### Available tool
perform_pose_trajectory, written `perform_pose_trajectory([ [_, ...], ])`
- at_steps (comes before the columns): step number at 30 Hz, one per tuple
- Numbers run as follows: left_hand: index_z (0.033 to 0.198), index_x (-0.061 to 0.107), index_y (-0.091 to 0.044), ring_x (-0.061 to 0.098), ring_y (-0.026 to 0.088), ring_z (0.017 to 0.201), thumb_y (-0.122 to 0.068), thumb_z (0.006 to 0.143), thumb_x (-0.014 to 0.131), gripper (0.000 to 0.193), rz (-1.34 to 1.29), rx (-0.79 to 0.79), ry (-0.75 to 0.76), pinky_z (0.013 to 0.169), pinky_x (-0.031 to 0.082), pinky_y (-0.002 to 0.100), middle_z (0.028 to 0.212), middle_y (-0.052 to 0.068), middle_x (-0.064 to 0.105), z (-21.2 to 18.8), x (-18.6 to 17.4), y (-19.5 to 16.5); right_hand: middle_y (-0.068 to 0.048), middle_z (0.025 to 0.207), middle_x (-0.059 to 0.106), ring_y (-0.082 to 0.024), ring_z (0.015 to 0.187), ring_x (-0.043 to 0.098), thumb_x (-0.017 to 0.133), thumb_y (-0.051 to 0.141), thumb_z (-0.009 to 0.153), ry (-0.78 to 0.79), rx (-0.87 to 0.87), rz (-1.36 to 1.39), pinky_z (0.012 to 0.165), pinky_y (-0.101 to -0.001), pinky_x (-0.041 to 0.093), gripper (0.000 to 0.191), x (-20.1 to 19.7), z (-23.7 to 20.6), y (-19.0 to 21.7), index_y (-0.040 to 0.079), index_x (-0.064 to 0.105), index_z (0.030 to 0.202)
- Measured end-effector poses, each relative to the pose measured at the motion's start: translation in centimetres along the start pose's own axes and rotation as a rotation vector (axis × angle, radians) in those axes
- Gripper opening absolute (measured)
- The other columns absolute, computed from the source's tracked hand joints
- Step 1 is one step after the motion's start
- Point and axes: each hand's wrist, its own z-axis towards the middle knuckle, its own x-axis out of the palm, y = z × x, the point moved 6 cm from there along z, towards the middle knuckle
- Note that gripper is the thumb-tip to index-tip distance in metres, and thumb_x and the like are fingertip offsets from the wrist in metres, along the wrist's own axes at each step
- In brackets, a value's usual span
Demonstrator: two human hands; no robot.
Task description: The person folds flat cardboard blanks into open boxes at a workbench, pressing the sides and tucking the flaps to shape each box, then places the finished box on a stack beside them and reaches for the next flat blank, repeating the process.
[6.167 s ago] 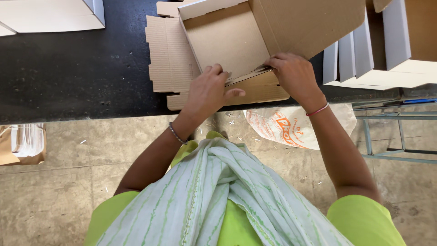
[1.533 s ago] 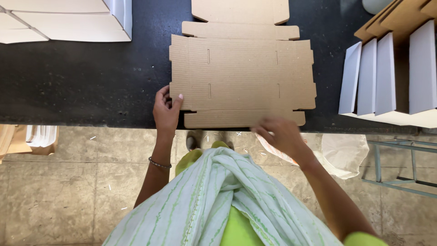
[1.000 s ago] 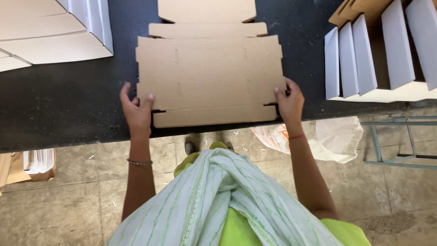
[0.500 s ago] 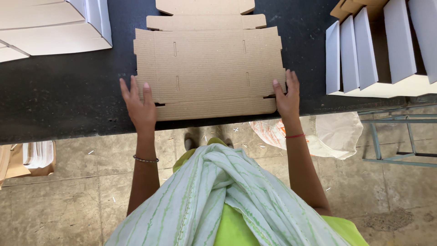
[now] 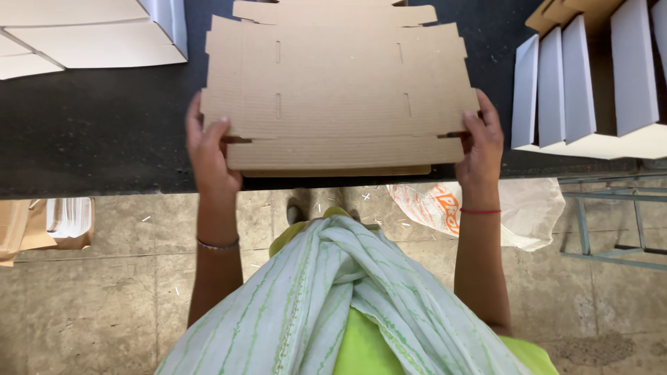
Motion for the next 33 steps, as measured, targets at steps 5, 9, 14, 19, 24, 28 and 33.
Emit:
perform_pose_trajectory([
  [5, 0.116, 0.062, 0.002, 0.065, 0.022, 0.093, 0.004, 0.092, 0.067, 0.024, -0.173, -0.323, -0.020, 0.086, 0.056, 0.036, 0.102, 0.010, 0.068, -0.7, -0.2, 5.2, -0.013, 0.119, 0.066, -0.025, 0.110, 0.067, 0.066, -0.002, 0.095, -0.171, 0.355, 0.247, 0.101, -0.0403, 0.055, 0.030, -1.2, -0.3, -5.8, -0.001, 0.059, 0.124],
  [9, 0.112, 0.066, 0.003, 0.068, 0.020, 0.089, 0.006, 0.088, 0.062, 0.025, 0.060, -0.196, 0.003, 0.083, 0.056, 0.034, 0.100, 0.010, 0.072, -0.4, 0.8, 4.7, -0.016, 0.120, 0.069, -0.025, 0.110, 0.067, 0.063, -0.004, 0.095, -0.036, 0.247, 0.075, 0.102, -0.0391, 0.053, 0.031, 0.2, -0.6, -6.1, -0.006, 0.058, 0.126],
  [14, 0.159, 0.035, 0.009, 0.037, 0.036, 0.152, 0.016, 0.087, 0.046, 0.074, 1.285, 0.547, 0.222, 0.123, 0.035, 0.043, 0.165, 0.026, 0.037, -5.2, 10.9, 6.5, -0.027, 0.165, 0.040, -0.034, 0.153, 0.040, 0.047, -0.006, 0.098, 0.186, -0.323, -0.814, 0.122, -0.0415, 0.034, 0.063, 9.6, -3.7, -6.0, -0.003, 0.035, 0.160],
  [19, 0.155, 0.023, 0.013, 0.018, 0.038, 0.155, -0.028, 0.100, 0.051, 0.075, 1.516, 0.572, 0.343, 0.125, 0.017, 0.050, 0.164, 0.030, 0.020, -7.0, 13.1, 9.6, -0.028, 0.168, 0.020, -0.040, 0.157, 0.019, 0.060, 0.035, 0.104, 0.271, -0.418, -1.194, 0.127, -0.0505, 0.018, 0.081, 14.6, -5.4, -7.6, -0.006, 0.020, 0.161],
  [24, 0.158, 0.026, 0.012, 0.019, 0.034, 0.158, -0.035, 0.104, 0.043, 0.073, 1.737, 0.608, 0.413, 0.128, 0.014, 0.047, 0.168, 0.027, 0.021, -7.1, 12.5, 10.7, -0.026, 0.168, 0.020, -0.039, 0.158, 0.019, 0.045, 0.053, 0.106, 0.370, -0.387, -1.457, 0.127, -0.0516, 0.015, 0.081, 14.8, -5.6, -10.0, -0.006, 0.026, 0.159],
  [28, 0.159, 0.025, 0.008, 0.017, 0.032, 0.160, -0.039, 0.106, 0.042, 0.073, 1.735, 0.609, 0.428, 0.129, 0.013, 0.046, 0.169, 0.025, 0.020, -6.9, 12.3, 11.2, -0.024, 0.169, 0.021, -0.038, 0.158, 0.019, 0.038, 0.052, 0.108, 0.446, -0.276, -1.470, 0.125, -0.0521, 0.013, 0.075, 13.4, -4.4, -12.3, -0.002, 0.031, 0.159],
  [33, 0.160, 0.020, 0.003, 0.013, 0.030, 0.156, -0.047, 0.108, 0.036, 0.074, 1.620, 0.438, 0.633, 0.124, 0.008, 0.047, 0.169, 0.020, 0.015, -2.6, 11.5, 11.3, -0.012, 0.173, 0.030, -0.030, 0.161, 0.025, 0.027, 0.050, 0.112, 0.541, -0.200, -1.328, 0.131, -0.0455, 0.019, 0.062, 11.5, 1.3, -12.0, 0.011, 0.038, 0.160],
])
